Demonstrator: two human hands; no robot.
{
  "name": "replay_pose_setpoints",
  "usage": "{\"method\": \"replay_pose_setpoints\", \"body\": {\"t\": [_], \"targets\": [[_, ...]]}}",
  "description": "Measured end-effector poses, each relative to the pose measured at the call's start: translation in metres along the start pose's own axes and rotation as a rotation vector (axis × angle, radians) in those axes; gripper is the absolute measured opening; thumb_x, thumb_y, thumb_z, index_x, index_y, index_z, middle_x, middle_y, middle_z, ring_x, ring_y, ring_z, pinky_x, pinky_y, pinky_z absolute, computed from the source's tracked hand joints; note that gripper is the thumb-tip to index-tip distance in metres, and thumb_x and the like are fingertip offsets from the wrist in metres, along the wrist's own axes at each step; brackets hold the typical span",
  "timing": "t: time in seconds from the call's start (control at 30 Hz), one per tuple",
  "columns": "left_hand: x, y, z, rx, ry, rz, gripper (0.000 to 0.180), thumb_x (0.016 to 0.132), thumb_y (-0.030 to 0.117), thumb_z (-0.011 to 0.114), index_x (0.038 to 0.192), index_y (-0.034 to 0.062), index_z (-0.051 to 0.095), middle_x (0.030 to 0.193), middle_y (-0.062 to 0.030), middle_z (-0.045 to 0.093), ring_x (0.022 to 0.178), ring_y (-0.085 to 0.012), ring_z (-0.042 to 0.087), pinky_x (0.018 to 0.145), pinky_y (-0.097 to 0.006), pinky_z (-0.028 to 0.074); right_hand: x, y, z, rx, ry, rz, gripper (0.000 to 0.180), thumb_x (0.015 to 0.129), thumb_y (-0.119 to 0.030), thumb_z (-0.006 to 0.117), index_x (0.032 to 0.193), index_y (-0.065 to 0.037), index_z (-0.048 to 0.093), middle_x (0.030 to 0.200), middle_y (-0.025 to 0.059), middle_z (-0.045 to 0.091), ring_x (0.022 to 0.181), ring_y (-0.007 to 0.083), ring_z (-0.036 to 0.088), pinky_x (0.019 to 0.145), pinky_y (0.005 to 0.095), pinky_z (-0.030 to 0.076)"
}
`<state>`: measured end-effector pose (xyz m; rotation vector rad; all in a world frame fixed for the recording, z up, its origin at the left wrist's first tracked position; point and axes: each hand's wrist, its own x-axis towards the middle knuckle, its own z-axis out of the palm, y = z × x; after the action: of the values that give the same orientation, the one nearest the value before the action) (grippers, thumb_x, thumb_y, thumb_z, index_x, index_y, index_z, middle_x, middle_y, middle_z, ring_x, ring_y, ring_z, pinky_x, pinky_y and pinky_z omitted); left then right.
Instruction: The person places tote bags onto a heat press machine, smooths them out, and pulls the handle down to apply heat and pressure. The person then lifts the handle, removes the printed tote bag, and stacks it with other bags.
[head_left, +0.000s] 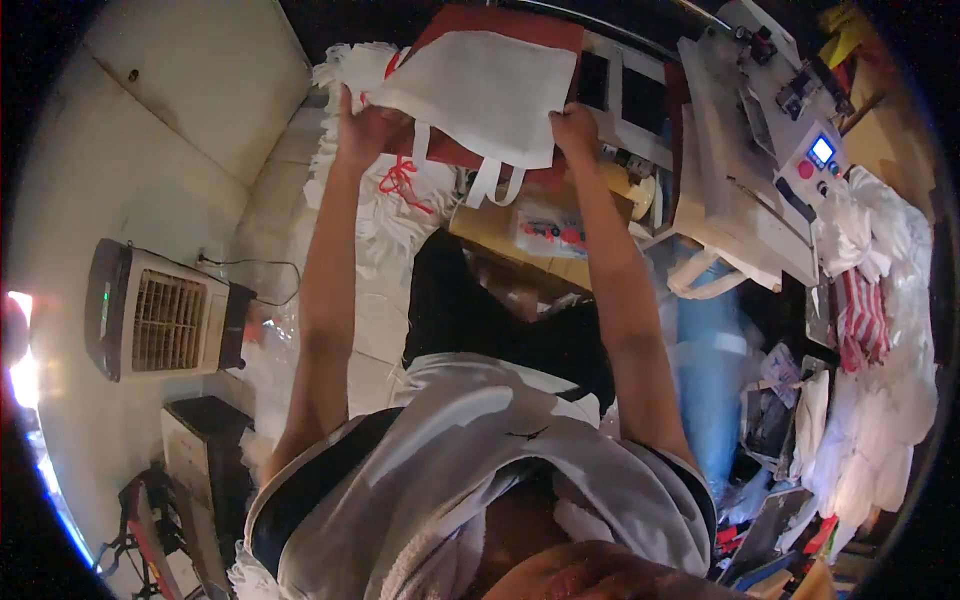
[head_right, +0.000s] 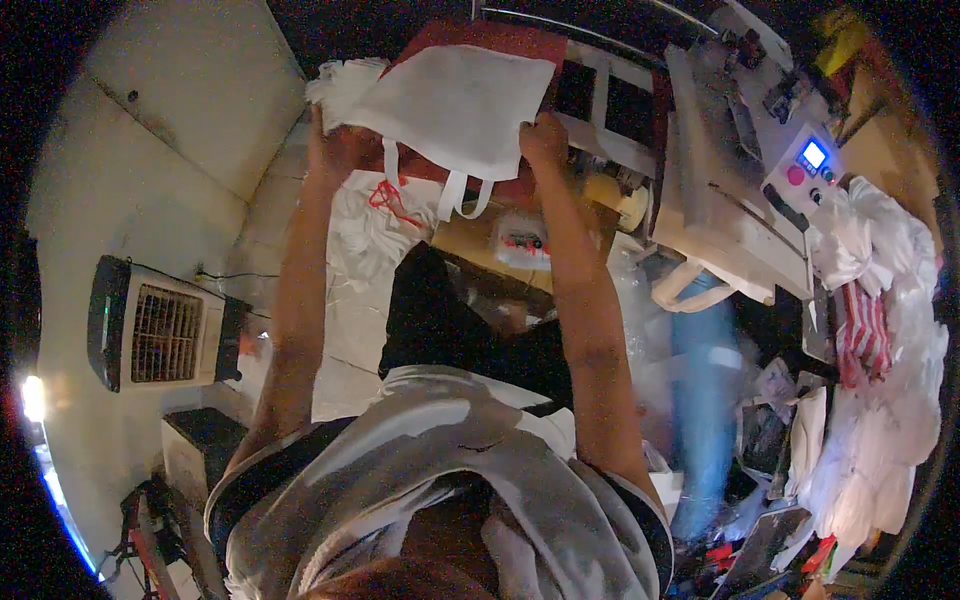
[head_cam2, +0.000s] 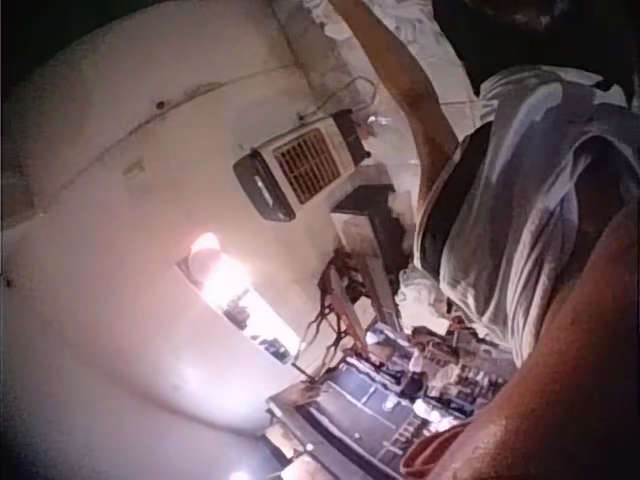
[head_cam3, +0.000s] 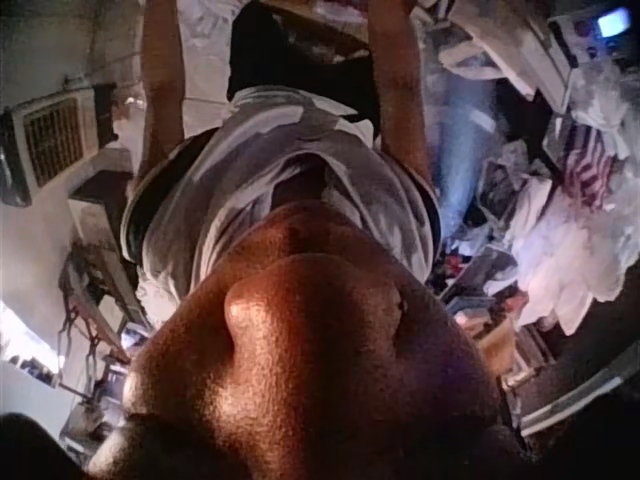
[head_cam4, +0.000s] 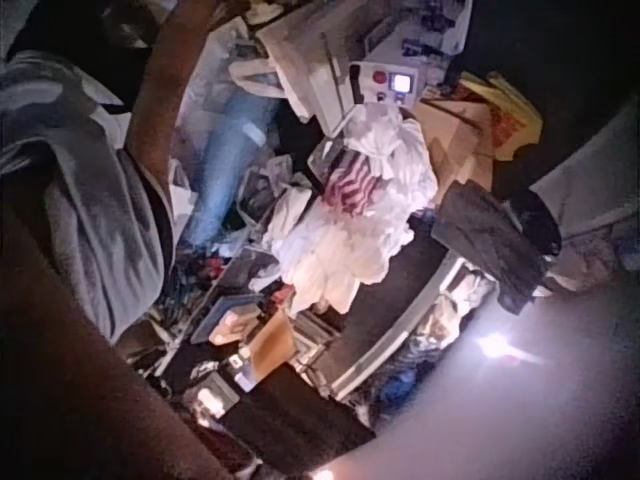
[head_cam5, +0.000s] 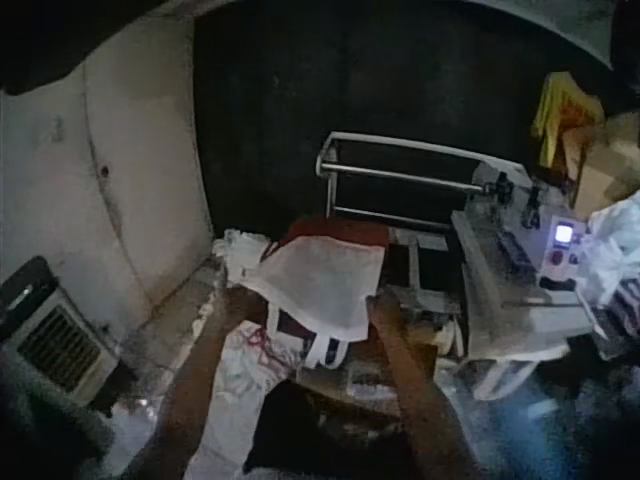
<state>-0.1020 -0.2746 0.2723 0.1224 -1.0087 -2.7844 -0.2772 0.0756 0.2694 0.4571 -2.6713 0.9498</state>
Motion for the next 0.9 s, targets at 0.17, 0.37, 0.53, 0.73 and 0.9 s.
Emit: {"method": "replay_pose_setpoints", "body": {"t": [0.17,0.37,0.53,0.73,0.9], "targets": [[-0.061,-0.033,0.046,0.713,0.106,0.198,0.061,0.101,0.053,0.054,0.122,-0.0035,0.063,0.119,-0.0144,0.068,0.096,-0.0222,0.068,0.091,-0.036,0.053,-0.003,-0.002,0.016,-0.035,0.075,0.077,0.029,0.081,-0.026,0.065,0.095,-0.002,0.07,0.101,0.0246,0.07,0.093,0.0448,0.067,0.083,0.0529,0.054],[-0.099,-0.01,0.051,0.252,0.133,-0.255,0.056,0.098,0.047,0.062,0.129,0.0001,0.059,0.117,-0.0119,0.068,0.082,-0.0152,0.069,0.07,-0.03,0.057,-0.011,-0.02,0.011,-0.147,-0.003,0.136,0.028,0.082,-0.026,0.065,0.1,-0.005,0.069,0.103,0.0228,0.071,0.096,0.0417,0.069,0.084,0.053,0.056],[-0.08,-0.031,0.03,0.708,0.351,-0.189,0.052,0.096,0.051,0.065,0.11,0.0015,0.068,0.099,-0.0085,0.072,0.077,-0.0142,0.07,0.072,-0.026,0.059,-0.01,-0.025,0.009,-0.211,-0.029,0.14,0.033,0.085,-0.029,0.067,0.104,-0.003,0.065,0.102,0.0231,0.071,0.096,0.0425,0.069,0.083,0.0529,0.056],[-0.059,-0.054,-0.02,0.788,0.467,0.038,0.043,0.089,0.043,0.077,0.098,0.0009,0.073,0.085,-0.0073,0.072,0.072,-0.0144,0.069,0.067,-0.025,0.056,-0.018,-0.008,0.002,-0.301,0.076,0.032,0.057,0.082,-0.047,0.078,0.117,-0.006,0.061,0.111,0.019,0.068,0.1,0.0372,0.069,0.082,0.0499,0.058],[-0.049,-0.062,-0.033,0.788,0.514,0.092,0.034,0.091,0.032,0.077,0.099,0.0,0.073,0.083,-0.0049,0.07,0.067,-0.012,0.065,0.063,-0.024,0.054,-0.027,0.0,-0.004,-0.231,0.136,-0.117,0.054,0.086,-0.046,0.074,0.116,-0.002,0.061,0.113,0.0197,0.066,0.1,0.0394,0.068,0.086,0.0492,0.056]]}}
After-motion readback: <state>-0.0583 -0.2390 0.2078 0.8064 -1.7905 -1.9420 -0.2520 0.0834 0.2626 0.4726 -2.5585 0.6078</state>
